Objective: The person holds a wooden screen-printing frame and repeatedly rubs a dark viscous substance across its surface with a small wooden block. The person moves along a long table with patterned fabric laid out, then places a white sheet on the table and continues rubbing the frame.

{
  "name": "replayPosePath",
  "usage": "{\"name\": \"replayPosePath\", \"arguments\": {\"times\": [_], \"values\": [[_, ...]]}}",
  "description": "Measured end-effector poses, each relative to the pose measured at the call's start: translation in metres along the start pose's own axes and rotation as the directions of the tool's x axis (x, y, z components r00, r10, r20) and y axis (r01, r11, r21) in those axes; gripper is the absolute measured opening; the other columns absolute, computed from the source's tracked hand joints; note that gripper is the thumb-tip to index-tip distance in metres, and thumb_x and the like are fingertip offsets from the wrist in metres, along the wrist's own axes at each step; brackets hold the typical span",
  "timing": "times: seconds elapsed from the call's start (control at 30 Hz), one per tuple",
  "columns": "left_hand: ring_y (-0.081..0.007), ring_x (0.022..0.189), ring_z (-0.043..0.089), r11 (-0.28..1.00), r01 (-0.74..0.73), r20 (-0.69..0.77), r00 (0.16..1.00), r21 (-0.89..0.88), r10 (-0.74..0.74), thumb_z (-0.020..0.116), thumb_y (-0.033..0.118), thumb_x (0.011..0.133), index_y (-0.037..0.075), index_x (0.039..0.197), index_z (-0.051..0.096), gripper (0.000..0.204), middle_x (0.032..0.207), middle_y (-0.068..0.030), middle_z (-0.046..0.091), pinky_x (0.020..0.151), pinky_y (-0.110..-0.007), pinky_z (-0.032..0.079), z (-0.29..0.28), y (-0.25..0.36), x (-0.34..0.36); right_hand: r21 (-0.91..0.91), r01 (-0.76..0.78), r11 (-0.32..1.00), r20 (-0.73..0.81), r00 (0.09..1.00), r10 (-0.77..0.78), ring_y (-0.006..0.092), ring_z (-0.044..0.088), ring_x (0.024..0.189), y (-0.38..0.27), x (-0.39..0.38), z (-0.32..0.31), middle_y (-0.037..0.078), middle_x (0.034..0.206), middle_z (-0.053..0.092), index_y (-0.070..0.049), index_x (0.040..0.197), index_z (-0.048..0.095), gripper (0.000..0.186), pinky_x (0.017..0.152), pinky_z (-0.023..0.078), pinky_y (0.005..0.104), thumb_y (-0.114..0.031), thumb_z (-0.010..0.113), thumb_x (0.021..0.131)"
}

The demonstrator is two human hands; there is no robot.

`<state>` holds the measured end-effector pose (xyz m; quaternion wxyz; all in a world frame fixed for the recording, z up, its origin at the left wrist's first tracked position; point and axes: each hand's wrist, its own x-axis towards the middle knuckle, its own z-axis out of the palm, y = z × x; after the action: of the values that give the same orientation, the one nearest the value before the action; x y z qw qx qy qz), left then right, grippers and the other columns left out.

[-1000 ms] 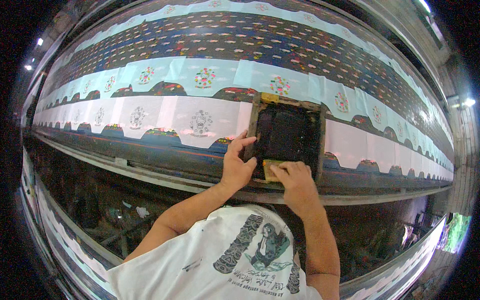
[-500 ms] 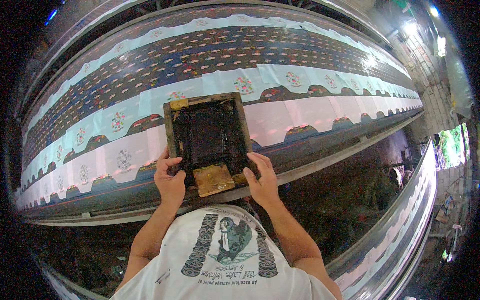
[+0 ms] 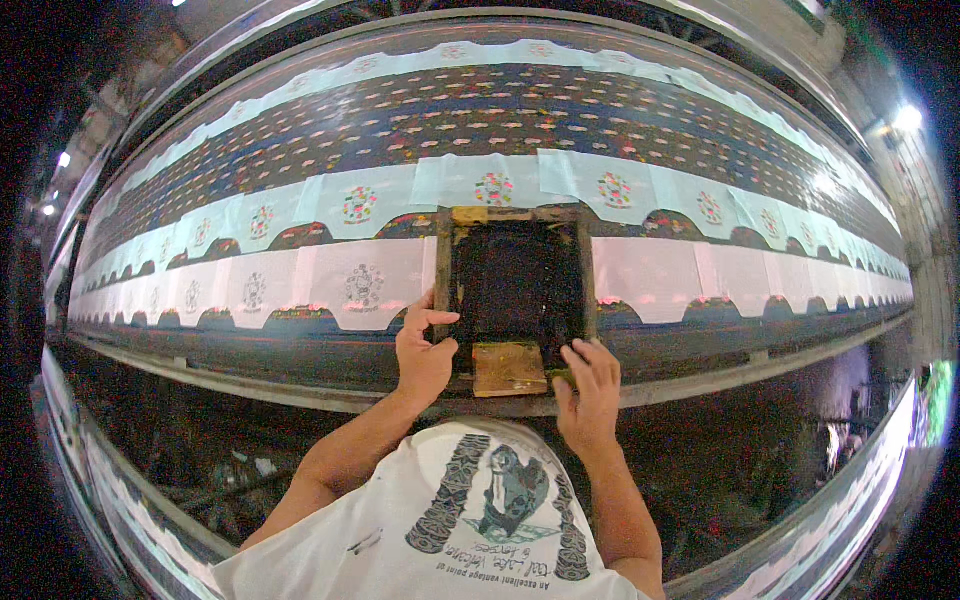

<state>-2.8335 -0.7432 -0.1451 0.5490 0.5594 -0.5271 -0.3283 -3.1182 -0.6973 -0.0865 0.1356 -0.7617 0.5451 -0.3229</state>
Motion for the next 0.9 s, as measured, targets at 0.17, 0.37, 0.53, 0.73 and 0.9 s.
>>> {"name": "replayPosePath", "arguments": {"times": [0.17, 0.37, 0.53, 0.73, 0.9], "values": [[-0.0382, 0.157, 0.051, 0.998, 0.054, 0.008, 0.998, -0.008, -0.054, 0.07, -0.016, 0.076, 0.007, 0.112, 0.078, 0.043, 0.167, -0.025, 0.056, 0.129, -0.045, 0.037, 0.013, 0.007, -0.001, 0.07, 0.298, 0.952, 0.218, 0.927, -0.306, 0.0415, 0.061, 0.14, -0.015, 0.017, -0.005, 0.017, 0.145, 0.066, -0.009, 0.142, 0.07, 0.052, 0.117, 0.049, 0.0555, -0.019, 0.084, 0.093], [-0.0379, 0.158, 0.052, 0.996, 0.08, 0.053, 0.995, -0.026, -0.079, 0.07, -0.013, 0.078, 0.006, 0.115, 0.079, 0.042, 0.171, -0.0269, 0.051, 0.129, -0.044, 0.037, 0.009, 0.004, 0.003, 0.014, 0.444, 0.896, 0.383, 0.825, -0.415, 0.0376, 0.068, 0.125, -0.022, 0.048, 0.0, 0.015, 0.135, 0.069, -0.005, 0.135, 0.073, 0.048, 0.105, 0.055, 0.0496, -0.007, 0.075, 0.087], [-0.0381, 0.15, 0.057, 0.98, 0.085, 0.06, 0.993, 0.182, -0.098, 0.071, -0.008, 0.079, 0.005, 0.142, 0.071, 0.064, 0.16, -0.0232, 0.061, 0.128, -0.045, 0.042, 0.007, 0.011, 0.006, 0.086, 0.376, 0.923, 0.589, 0.728, -0.351, 0.0367, 0.072, 0.117, -0.029, 0.11, -0.033, 0.015, 0.122, 0.076, -0.007, 0.129, 0.078, 0.042, 0.102, 0.058, 0.0474, -0.002, 0.068, 0.089], [-0.04, 0.154, 0.048, 0.683, -0.238, 0.214, 0.969, 0.691, 0.122, 0.081, 0.019, 0.092, 0.003, 0.149, 0.067, 0.061, 0.159, -0.0168, 0.06, 0.133, -0.061, 0.028, -0.006, 0.041, 0.014, 0.222, 0.251, 0.942, 0.601, 0.726, -0.335, 0.0393, 0.074, 0.116, 0.005, 0.2, -0.003, 0.017, 0.119, 0.081, -0.014, 0.126, 0.083, 0.05, 0.104, 0.059, 0.0486, 0.007, 0.06, 0.088], [-0.037, 0.152, 0.05, 0.569, -0.393, 0.351, 0.917, 0.722, 0.188, 0.075, 0.025, 0.099, -0.001, 0.14, 0.072, 0.049, 0.16, -0.0133, 0.06, 0.134, -0.064, 0.022, -0.012, 0.043, 0.026, -0.003, 0.278, 0.961, 0.452, 0.857, -0.247, 0.0412, 0.073, 0.119, 0.021, 0.246, 0.032, 0.017, 0.121, 0.08, -0.016, 0.128, 0.083, 0.051, 0.105, 0.058, 0.0488, 0.007, 0.056, 0.092]]}}
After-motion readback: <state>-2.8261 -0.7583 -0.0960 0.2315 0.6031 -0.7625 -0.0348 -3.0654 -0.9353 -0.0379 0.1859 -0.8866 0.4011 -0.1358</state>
